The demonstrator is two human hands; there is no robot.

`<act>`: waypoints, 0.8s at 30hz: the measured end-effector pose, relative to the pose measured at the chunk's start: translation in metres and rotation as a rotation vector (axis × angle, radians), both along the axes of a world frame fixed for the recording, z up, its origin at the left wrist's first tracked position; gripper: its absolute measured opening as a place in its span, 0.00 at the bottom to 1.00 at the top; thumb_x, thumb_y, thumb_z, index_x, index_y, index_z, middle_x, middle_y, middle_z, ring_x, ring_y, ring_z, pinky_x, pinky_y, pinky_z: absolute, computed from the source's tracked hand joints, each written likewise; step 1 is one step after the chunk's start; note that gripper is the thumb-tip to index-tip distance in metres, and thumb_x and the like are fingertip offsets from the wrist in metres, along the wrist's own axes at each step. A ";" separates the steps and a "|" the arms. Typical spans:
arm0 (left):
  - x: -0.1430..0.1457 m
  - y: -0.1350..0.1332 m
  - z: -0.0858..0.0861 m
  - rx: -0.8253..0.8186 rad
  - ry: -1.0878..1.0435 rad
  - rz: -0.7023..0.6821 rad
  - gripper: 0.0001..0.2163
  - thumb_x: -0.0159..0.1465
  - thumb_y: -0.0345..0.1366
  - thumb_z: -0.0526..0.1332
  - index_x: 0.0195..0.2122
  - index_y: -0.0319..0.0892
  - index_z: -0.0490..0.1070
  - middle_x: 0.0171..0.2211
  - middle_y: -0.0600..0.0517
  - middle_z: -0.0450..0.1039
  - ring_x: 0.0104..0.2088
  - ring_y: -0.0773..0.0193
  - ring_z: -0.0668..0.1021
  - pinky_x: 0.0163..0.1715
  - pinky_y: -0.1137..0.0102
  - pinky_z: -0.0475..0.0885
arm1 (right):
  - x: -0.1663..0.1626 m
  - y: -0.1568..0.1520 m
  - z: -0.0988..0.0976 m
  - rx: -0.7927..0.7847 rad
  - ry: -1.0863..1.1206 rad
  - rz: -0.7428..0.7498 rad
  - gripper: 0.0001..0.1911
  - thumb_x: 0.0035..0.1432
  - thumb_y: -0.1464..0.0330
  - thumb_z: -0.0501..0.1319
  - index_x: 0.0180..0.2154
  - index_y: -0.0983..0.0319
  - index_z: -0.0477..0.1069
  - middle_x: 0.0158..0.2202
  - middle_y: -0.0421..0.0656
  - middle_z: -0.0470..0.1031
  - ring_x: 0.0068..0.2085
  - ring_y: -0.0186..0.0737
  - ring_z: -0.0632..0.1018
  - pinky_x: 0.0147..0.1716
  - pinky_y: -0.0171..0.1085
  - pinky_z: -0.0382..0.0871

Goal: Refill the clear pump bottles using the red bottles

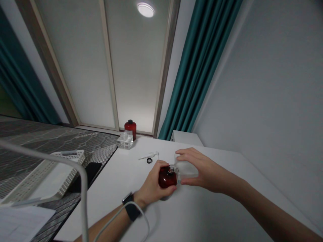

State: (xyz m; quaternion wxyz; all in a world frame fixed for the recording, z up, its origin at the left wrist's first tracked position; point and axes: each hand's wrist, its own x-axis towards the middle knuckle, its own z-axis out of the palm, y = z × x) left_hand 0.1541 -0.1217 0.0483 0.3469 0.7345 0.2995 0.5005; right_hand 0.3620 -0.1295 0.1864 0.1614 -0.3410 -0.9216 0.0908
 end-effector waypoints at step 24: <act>0.000 -0.001 0.002 -0.017 0.000 0.010 0.25 0.52 0.36 0.69 0.49 0.43 0.62 0.46 0.47 0.67 0.46 0.54 0.73 0.49 0.58 0.70 | 0.001 0.004 0.002 -0.013 0.016 0.037 0.27 0.52 0.62 0.73 0.53 0.57 0.71 0.58 0.50 0.72 0.60 0.51 0.70 0.59 0.53 0.66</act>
